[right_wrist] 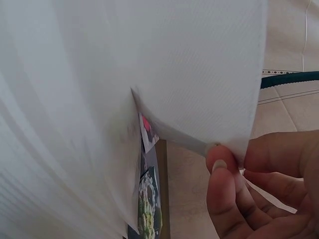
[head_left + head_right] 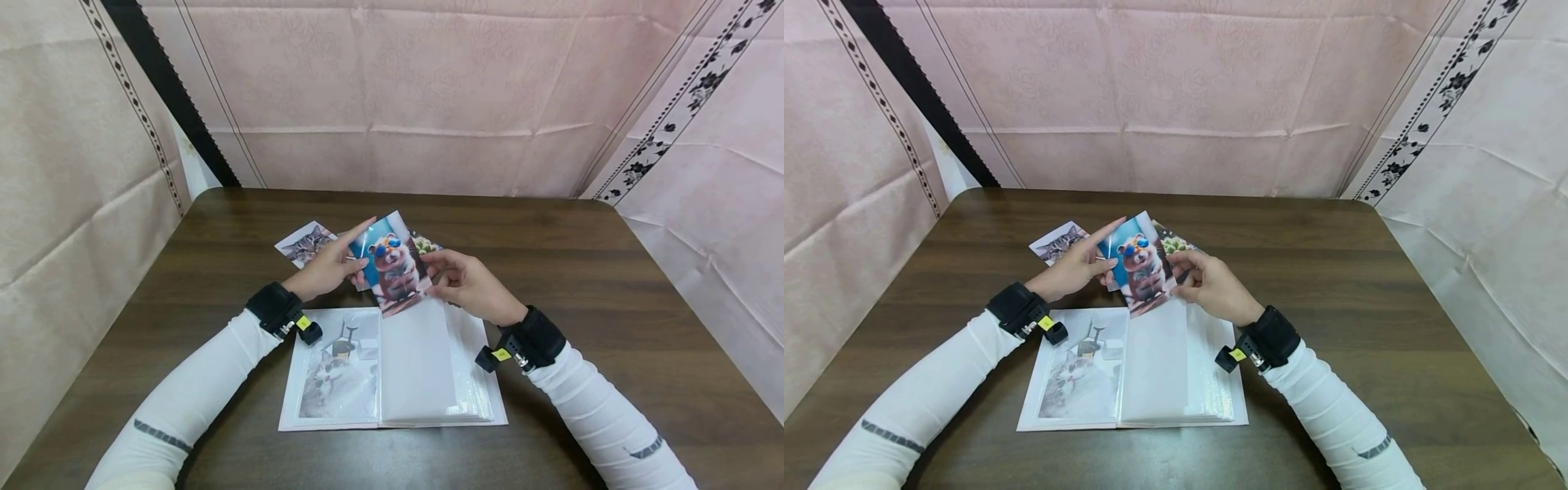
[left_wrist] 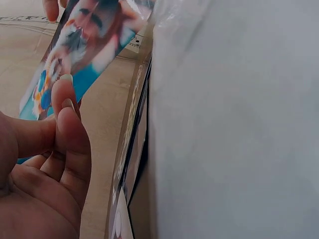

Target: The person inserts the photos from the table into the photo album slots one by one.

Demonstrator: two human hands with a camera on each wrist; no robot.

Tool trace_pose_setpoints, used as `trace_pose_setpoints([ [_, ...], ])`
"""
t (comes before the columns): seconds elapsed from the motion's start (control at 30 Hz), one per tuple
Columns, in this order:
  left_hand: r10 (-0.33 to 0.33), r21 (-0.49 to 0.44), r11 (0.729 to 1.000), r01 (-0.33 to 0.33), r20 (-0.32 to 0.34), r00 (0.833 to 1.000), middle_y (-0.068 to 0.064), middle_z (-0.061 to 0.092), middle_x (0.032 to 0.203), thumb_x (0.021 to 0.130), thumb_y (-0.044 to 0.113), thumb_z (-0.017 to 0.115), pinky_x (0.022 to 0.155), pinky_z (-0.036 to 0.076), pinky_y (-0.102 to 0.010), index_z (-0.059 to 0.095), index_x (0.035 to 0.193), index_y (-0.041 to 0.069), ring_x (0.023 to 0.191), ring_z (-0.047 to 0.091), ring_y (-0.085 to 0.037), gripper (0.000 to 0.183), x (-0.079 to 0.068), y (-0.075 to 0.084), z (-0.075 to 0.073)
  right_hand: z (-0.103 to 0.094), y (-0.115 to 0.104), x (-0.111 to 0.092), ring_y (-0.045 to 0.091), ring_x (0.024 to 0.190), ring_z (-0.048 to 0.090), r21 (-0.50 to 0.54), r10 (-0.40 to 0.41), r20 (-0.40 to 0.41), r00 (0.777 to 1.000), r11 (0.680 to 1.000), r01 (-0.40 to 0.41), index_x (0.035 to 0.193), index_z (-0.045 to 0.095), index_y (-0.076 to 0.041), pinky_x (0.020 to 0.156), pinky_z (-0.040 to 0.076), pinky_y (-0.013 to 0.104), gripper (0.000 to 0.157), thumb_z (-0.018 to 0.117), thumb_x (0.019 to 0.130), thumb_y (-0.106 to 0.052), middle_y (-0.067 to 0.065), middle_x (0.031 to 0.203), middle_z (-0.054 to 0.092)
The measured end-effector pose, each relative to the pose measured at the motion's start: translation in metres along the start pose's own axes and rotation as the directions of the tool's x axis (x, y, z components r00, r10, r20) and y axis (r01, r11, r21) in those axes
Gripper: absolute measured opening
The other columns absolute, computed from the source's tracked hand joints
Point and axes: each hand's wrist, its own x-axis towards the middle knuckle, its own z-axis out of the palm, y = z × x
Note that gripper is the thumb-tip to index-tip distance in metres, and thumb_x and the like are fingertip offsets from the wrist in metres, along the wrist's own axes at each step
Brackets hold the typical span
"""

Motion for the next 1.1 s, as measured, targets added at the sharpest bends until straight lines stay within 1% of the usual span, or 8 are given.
trace_pose_setpoints([
  [0.23,-0.006,0.015,1.0,0.006,0.003,1.0,-0.001,0.039,0.144,0.096,0.016,0.054,0.066,0.051,-0.035,0.02,0.147,0.054,0.085,0.058,-0.029,0.072,0.0012,-0.0012,0.0034,0.0007,0.0019,0.0003,0.028,0.08,0.056,0.001,0.004,-0.008,1.0,1.0,-0.004,0.135,0.049,-0.004,0.07,0.052,0.024,0.054,0.067,0.085,-0.001,0.016,0.112,0.054],
  [0.33,-0.005,0.01,1.0,0.005,0.018,1.0,0.0,0.038,0.145,0.097,0.017,0.053,0.064,0.048,-0.034,0.021,0.147,0.054,0.086,0.057,-0.028,0.071,0.0011,-0.0014,0.0036,0.0012,0.0029,0.0006,0.028,0.081,0.056,0.004,0.0,-0.003,1.0,1.0,0.0,0.135,0.048,-0.004,0.071,0.052,0.024,0.053,0.067,0.085,-0.001,0.016,0.113,0.054],
  [0.4,-0.001,0.007,1.0,0.0,0.034,0.999,-0.003,0.044,0.138,0.097,0.017,0.053,0.064,0.047,-0.033,0.021,0.147,0.053,0.081,0.056,-0.029,0.07,0.001,-0.001,0.0036,0.0016,0.0036,0.0009,0.028,0.082,0.056,0.011,-0.002,0.004,1.0,1.0,0.002,0.135,0.048,-0.004,0.071,0.052,0.024,0.053,0.067,0.085,-0.002,0.017,0.113,0.054],
  [0.47,0.019,-0.003,1.0,-0.019,0.046,0.999,-0.012,0.054,0.118,0.098,0.017,0.051,0.064,0.049,-0.034,0.021,0.148,0.051,0.075,0.056,-0.031,0.068,0.001,-0.0004,0.0035,0.0016,0.004,0.0012,0.029,0.083,0.056,0.019,-0.007,0.004,1.0,1.0,0.007,0.135,0.047,-0.004,0.072,0.052,0.025,0.054,0.067,0.085,-0.003,0.017,0.113,0.054],
  [0.67,0.072,-0.025,0.997,-0.07,0.082,0.994,-0.014,0.06,0.095,0.099,0.014,0.048,0.068,0.053,-0.037,0.023,0.152,0.041,0.07,0.059,-0.034,0.064,-0.0006,-0.0006,0.005,0.0028,0.0052,0.0014,0.028,0.089,0.057,0.014,0.014,-0.008,1.0,1.0,-0.014,0.138,0.044,-0.008,0.074,0.053,0.027,0.058,0.069,0.085,-0.005,0.016,0.11,0.055],
  [0.7,0.071,-0.03,0.997,-0.069,0.09,0.993,-0.013,0.061,0.095,0.099,0.013,0.048,0.069,0.053,-0.036,0.024,0.152,0.041,0.07,0.059,-0.034,0.064,-0.0009,-0.0005,0.0055,0.0029,0.0055,0.0012,0.028,0.089,0.057,0.015,0.018,-0.008,1.0,1.0,-0.018,0.138,0.044,-0.008,0.074,0.053,0.027,0.059,0.069,0.085,-0.005,0.016,0.11,0.054],
  [0.8,0.067,-0.054,0.997,-0.061,0.107,0.992,-0.02,0.058,0.079,0.1,0.013,0.046,0.071,0.053,-0.036,0.027,0.151,0.041,0.072,0.06,-0.035,0.061,-0.002,0.0006,0.0066,0.003,0.0058,0.001,0.029,0.091,0.056,0.025,0.024,-0.009,1.0,0.999,-0.024,0.141,0.041,-0.009,0.076,0.053,0.026,0.062,0.067,0.085,-0.003,0.017,0.111,0.053],
  [1.1,0.068,-0.067,0.996,-0.06,0.125,0.99,-0.017,0.058,0.1,0.101,0.013,0.044,0.072,0.053,-0.035,0.026,0.152,0.036,0.074,0.058,-0.035,0.059,-0.0025,0.0012,0.0061,0.0037,0.0061,0.0019,0.029,0.092,0.056,0.031,0.052,0.005,0.999,0.998,-0.052,0.146,0.038,-0.009,0.079,0.053,0.027,0.064,0.064,0.088,-0.002,0.017,0.112,0.054],
])
